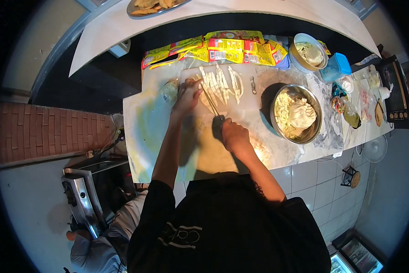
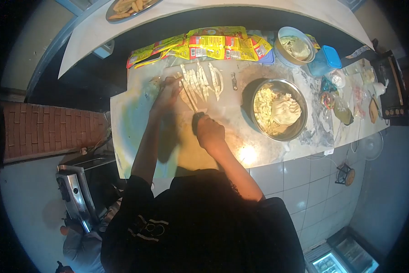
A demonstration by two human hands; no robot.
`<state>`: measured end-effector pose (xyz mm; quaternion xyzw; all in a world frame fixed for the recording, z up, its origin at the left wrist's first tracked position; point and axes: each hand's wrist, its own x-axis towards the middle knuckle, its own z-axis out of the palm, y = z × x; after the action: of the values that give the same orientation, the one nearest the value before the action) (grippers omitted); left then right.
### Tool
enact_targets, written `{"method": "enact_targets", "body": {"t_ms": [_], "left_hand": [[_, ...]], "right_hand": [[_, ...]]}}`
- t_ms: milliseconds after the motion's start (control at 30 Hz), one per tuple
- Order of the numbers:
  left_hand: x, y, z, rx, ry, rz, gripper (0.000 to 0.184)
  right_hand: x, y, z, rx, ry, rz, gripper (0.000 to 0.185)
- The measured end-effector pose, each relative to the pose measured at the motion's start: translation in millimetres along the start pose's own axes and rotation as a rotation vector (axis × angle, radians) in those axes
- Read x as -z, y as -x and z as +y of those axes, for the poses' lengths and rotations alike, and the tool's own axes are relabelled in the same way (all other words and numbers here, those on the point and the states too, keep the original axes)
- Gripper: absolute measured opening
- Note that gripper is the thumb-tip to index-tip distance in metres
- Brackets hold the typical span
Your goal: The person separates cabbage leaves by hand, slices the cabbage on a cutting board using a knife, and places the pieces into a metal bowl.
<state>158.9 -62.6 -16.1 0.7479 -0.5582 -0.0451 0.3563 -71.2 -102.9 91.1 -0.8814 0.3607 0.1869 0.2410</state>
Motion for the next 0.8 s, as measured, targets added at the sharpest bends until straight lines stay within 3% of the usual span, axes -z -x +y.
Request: {"method": "enact_targets", "body": {"t_ms": [33,167,433,800], "left_hand": [[4,0,2,0.043,0.024,-0.107,0.044],[15,3,18,0.055,-0.2,-0.113,0.045],[14,2,3,0.106,0.016,-0.137,0.045],[15,-6,-13,0.168,-0.002,-0.187,0.048]], "right_hand": [[0,0,0,0.001,0.009,-0.008,0.031],[4,2,-2,-0.003,-0.016,-0.014,0.032],[-1,1,-2,-0.016,-0.016,-0.024,0.033],[1,6,-4,-0.005,-0.024,-0.036,0.034]]}}
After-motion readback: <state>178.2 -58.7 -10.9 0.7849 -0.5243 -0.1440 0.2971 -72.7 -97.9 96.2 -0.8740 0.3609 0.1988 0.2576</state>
